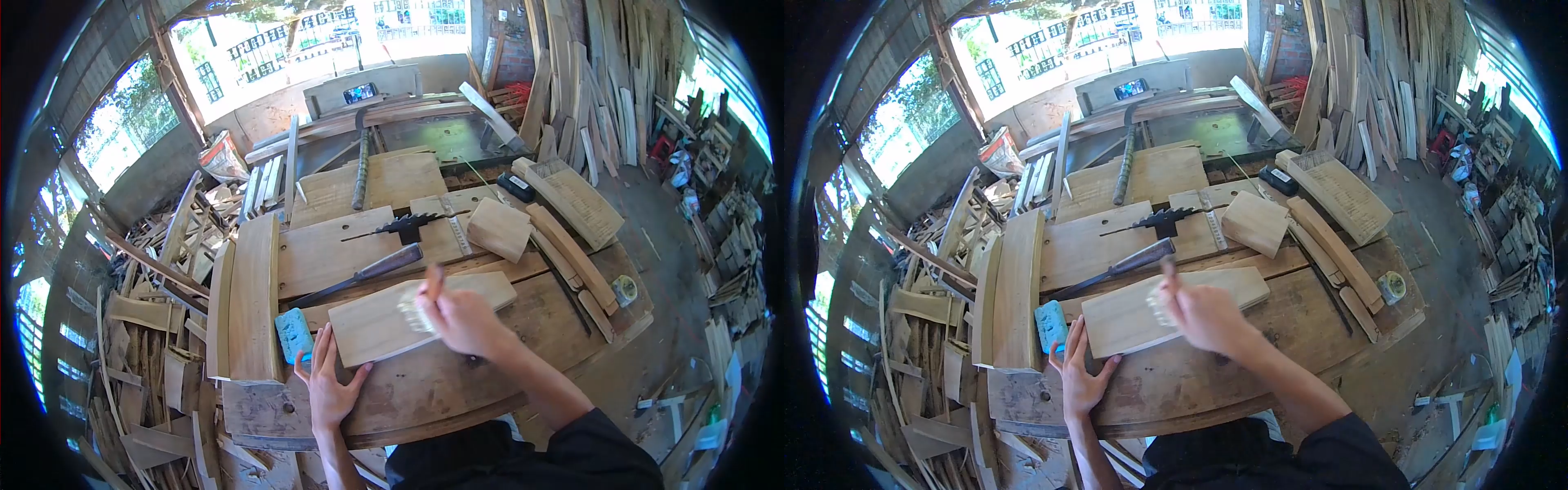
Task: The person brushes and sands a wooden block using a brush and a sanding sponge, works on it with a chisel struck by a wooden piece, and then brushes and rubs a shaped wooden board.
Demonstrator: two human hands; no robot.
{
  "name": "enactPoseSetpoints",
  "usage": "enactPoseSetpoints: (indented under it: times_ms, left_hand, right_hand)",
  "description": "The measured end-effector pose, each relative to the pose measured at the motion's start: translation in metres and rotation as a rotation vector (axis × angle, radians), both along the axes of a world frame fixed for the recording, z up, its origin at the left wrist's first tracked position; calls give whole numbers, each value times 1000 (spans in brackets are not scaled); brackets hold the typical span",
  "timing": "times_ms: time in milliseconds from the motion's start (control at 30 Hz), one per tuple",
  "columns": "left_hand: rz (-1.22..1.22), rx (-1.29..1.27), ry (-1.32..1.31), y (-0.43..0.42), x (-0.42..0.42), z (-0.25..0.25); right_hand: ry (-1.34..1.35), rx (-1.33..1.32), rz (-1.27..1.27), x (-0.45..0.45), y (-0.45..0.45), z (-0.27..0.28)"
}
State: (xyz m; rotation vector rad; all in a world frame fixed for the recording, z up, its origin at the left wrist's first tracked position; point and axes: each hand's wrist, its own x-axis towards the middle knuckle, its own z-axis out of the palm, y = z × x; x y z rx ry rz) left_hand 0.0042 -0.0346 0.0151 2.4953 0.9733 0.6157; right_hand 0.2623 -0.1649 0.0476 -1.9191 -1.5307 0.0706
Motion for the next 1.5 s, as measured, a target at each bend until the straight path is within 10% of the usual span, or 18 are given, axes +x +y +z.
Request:
enactPoseSetpoints:
  times_ms: [267, 767, 1200, 1500]
  left_hand:
    - [1, 2, -1, 0, 0, 1]
    - [-24, 45, -18, 3, -2, -6]
    - [-5, 35, -2, 1, 0, -2]
    - [-12, 44, -6, 2, 0, -4]
  right_hand:
    - [-223, -70, -471, 33, -35, 15]
    - [183, -3, 194, -73, 35, 4]
    - [-137, -98, -402, 33, -24, 20]
    - [-33, -45, -19, -33, 34, 8]
